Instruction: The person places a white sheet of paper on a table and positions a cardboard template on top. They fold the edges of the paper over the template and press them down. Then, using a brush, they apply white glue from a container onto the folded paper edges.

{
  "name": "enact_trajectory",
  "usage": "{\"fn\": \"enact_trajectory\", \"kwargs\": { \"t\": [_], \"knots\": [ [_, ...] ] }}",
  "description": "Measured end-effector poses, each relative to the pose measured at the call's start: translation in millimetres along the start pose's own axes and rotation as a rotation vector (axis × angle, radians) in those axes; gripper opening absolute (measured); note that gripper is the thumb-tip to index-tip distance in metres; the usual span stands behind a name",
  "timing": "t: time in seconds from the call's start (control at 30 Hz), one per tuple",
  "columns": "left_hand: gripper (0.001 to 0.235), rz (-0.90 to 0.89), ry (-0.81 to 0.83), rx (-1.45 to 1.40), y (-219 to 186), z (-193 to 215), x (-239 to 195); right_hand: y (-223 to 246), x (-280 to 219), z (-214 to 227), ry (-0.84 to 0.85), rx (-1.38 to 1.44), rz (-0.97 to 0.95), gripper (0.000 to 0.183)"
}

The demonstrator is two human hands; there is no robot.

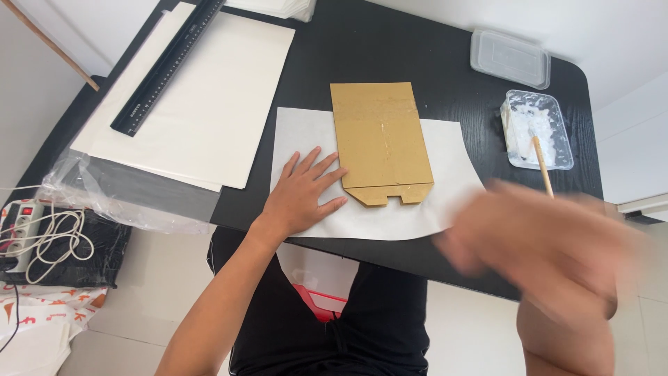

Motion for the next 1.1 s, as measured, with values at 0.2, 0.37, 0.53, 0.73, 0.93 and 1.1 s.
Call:
{"fn": "enact_trajectory", "kwargs": {
  "t": [0.2, 0.37, 0.53, 0.73, 0.93, 1.1],
  "knots": [
    [0.064, -0.012, -0.021, -0.016, 9, -3, -7, -99, 48, -58, 0.036, -0.332, -0.543, 0.042],
    [0.064, -0.029, -0.021, 0.009, 6, 1, -9, -139, 29, -69, 0.051, -0.39, -0.648, 0.052],
    [0.065, -0.052, 0.047, 0.06, 4, 6, -12, -141, 21, -73, 0.04, -0.392, -0.587, 0.051],
    [0.066, -0.02, 0.047, 0.055, 1, 11, -15, -155, 19, -69, 0.004, -0.367, -0.506, 0.061],
    [0.064, -0.014, 0.046, 0.03, 1, 10, -13, -151, 18, -66, 0.005, -0.344, -0.525, 0.052],
    [0.067, -0.008, 0.03, -0.01, 4, 5, -10, -159, 18, -61, 0.042, -0.364, -0.529, 0.053]
  ]
}}
Point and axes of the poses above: each hand's wrist, its own x-axis towards the middle knuckle, its own z-axis out of the back of the hand, y = z × x, the point moved 2 cm from there along x, towards the middle knuckle, and after that the axes turned 4 degrees about x, right-handed, at the moved point
